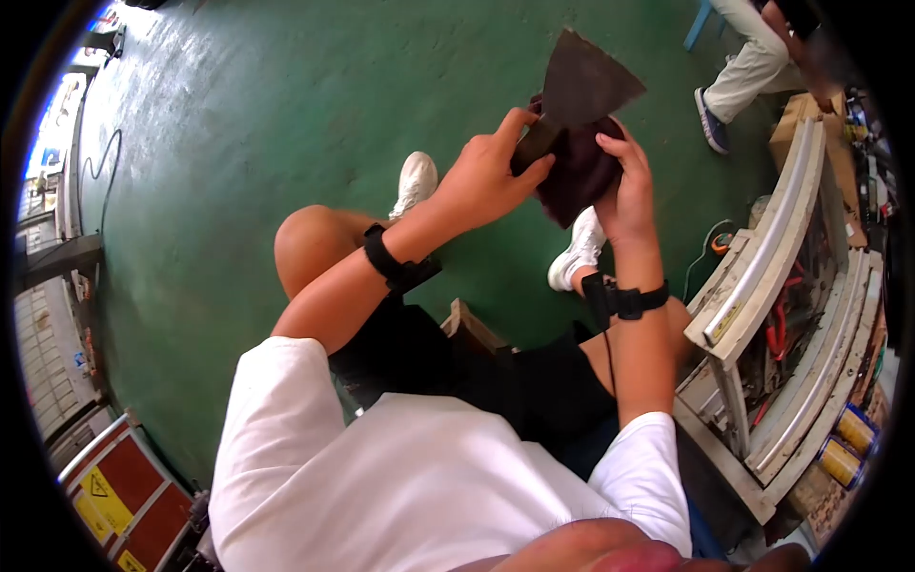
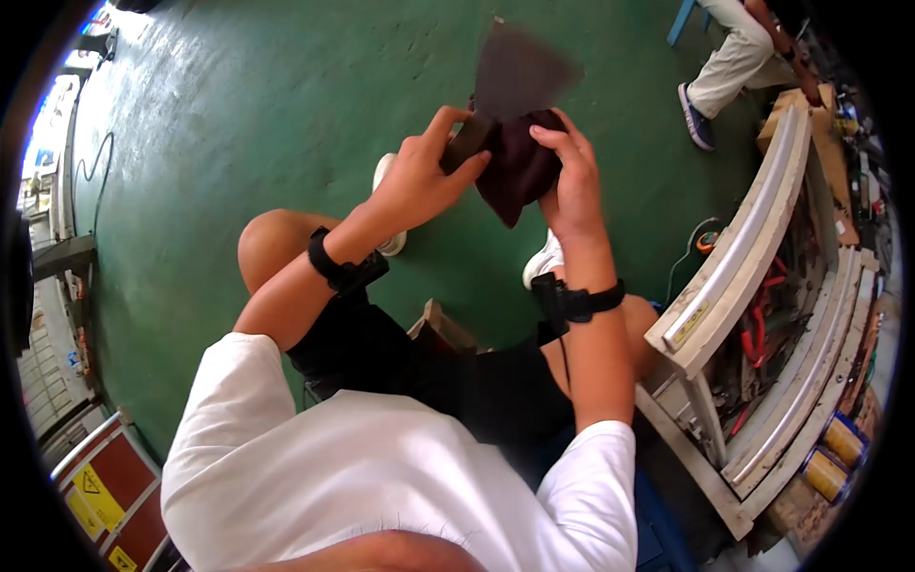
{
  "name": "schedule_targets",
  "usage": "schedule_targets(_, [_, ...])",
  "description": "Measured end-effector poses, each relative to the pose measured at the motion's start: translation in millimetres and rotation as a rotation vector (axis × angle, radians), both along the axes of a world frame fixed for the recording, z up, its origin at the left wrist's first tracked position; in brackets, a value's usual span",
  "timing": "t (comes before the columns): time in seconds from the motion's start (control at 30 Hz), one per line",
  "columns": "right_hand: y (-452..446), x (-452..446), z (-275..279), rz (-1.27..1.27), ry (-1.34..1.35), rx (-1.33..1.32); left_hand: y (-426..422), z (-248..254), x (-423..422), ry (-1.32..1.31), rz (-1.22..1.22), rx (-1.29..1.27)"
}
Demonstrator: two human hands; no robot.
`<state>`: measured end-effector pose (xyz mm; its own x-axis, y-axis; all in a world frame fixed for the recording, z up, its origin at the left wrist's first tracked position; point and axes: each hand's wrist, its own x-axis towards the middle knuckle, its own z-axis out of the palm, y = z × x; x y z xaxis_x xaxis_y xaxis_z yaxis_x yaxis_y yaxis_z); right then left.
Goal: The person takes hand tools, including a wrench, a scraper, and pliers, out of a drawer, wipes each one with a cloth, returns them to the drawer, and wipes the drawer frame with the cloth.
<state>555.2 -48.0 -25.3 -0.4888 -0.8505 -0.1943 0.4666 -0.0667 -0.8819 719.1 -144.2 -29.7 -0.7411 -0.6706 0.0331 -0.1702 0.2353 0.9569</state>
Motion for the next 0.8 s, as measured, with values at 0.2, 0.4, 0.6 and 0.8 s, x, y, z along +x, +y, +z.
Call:
schedule_targets(0.2, [5.0,-18.7,12.9,-0.159,-0.262,-0.097,-1.7,-12.5,-1.6,0.100,0.061,-0.336])
schedule_targets(0.4, [-1.7,12.0,4.1,-0.032,-0.067,0.027,-5.4,-6.6,0.9,-0.009,0.113,-0.249])
schedule_targets(0.6, [-0.3,4.7,-8.4,-0.008,0.503,0.115,-14.7,-23.8,-0.6,0.001,0.200,-0.401])
schedule_targets(0.8, [-8.9,19.8,-15.7,0.128,0.362,0.189,-18.9,-16.7,1.6,-0.009,0.126,-0.098])
